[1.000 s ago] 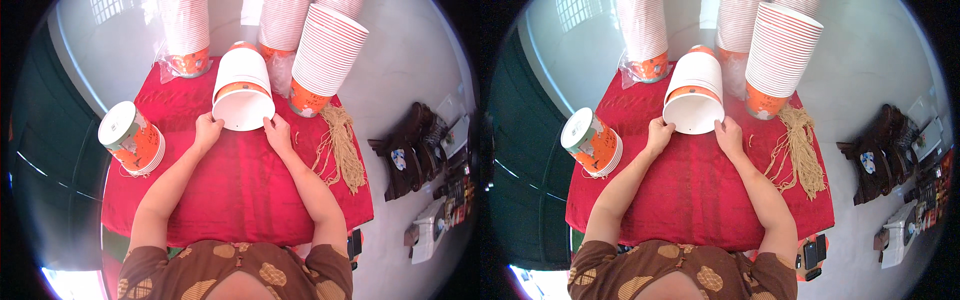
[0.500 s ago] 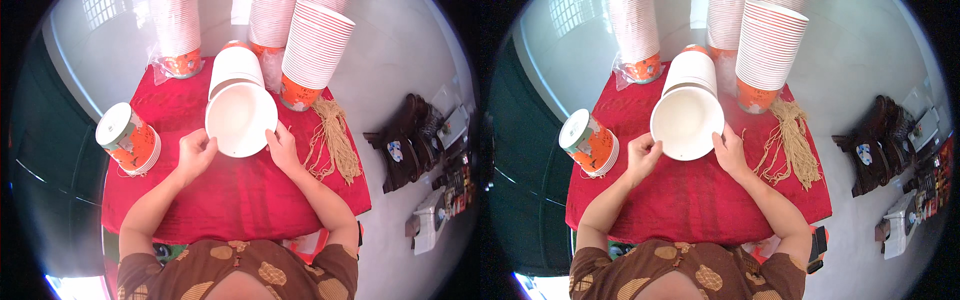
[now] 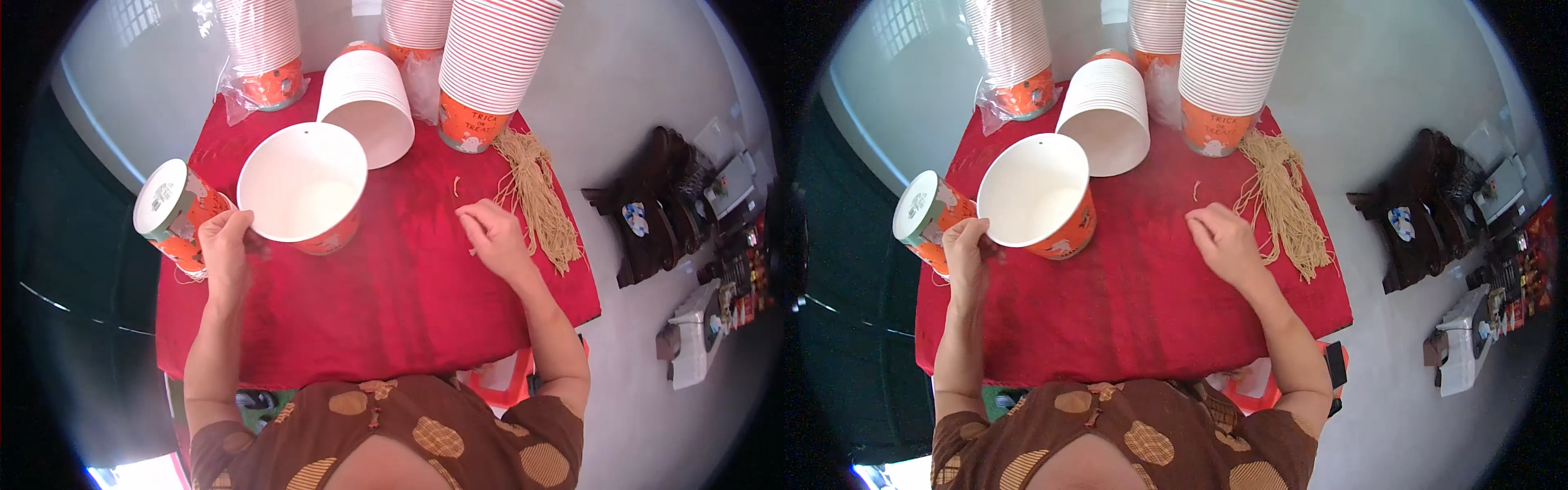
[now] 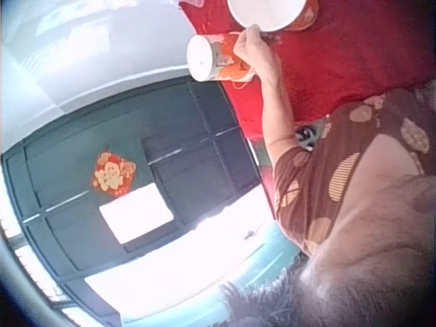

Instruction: The recorder is threading twine through pre-punched holes in paper cups using a needle to attach handles.

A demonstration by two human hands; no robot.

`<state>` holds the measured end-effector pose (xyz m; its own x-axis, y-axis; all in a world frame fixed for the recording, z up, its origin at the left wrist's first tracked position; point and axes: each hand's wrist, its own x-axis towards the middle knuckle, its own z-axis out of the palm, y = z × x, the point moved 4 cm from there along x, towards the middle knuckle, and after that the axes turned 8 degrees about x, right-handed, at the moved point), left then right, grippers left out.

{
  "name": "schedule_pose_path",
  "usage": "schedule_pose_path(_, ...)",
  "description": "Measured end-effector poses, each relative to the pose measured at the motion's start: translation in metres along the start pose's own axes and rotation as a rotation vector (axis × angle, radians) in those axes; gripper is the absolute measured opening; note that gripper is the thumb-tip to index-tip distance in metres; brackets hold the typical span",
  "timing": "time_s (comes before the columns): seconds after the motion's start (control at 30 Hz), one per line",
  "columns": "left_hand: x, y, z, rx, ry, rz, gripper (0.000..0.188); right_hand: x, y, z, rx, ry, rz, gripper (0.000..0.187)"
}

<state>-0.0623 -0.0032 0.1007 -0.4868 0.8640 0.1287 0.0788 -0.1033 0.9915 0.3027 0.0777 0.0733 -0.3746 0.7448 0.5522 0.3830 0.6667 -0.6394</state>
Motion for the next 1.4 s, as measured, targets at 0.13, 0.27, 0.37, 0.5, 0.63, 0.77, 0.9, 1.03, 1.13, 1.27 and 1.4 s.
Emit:
schedule_pose_path(0.13,-0.008,-0.01,-0.008,-0.021,0.006,-0.041,0.023,-0.002,0.04,-0.032,-0.085,0.067,0.11,0.009)
schedule_pose_path(0.27,-0.017,-0.012,-0.007,-0.022,0.036,-0.062,0.029,-0.008,0.064,-0.055,-0.106,0.102,0.307,0.012)
schedule_pose_path(0.37,-0.024,-0.016,-0.009,-0.037,0.011,-0.017,0.038,-0.013,0.075,-0.061,-0.149,0.099,0.32,0.013)
schedule_pose_path(0.5,-0.045,-0.025,0.001,-0.085,-0.101,0.097,0.048,-0.013,0.084,-0.065,-0.203,0.066,0.307,0.013)
schedule_pose_path(0.63,-0.062,-0.048,0.009,-0.036,-0.315,0.158,0.043,-0.005,0.094,-0.068,-0.221,0.038,0.35,0.013)
schedule_pose_path(0.77,-0.065,-0.054,0.011,0.044,-0.377,0.224,0.043,0.003,0.092,-0.065,-0.242,0.018,0.348,0.014)
schedule_pose_path(0.9,-0.065,-0.064,0.013,0.12,-0.428,0.18,0.042,0.011,0.104,-0.06,-0.419,0.036,0.24,0.014)
schedule_pose_path(1.03,-0.066,-0.07,0.014,0.156,-0.449,0.126,0.041,0.034,0.115,-0.054,-0.671,-0.014,0.04,0.019)
schedule_pose_path(1.13,-0.066,-0.075,0.014,0.167,-0.458,0.119,0.04,0.05,0.122,-0.05,-0.804,-0.107,-0.032,0.023)
schedule_pose_path(1.27,-0.065,-0.075,0.015,0.194,-0.453,0.088,0.039,0.057,0.142,-0.05,-0.997,-0.234,-0.126,0.012)
schedule_pose_path(1.4,-0.065,-0.074,0.016,0.194,-0.458,0.086,0.039,0.06,0.141,-0.048,-1.016,-0.274,-0.169,0.008)
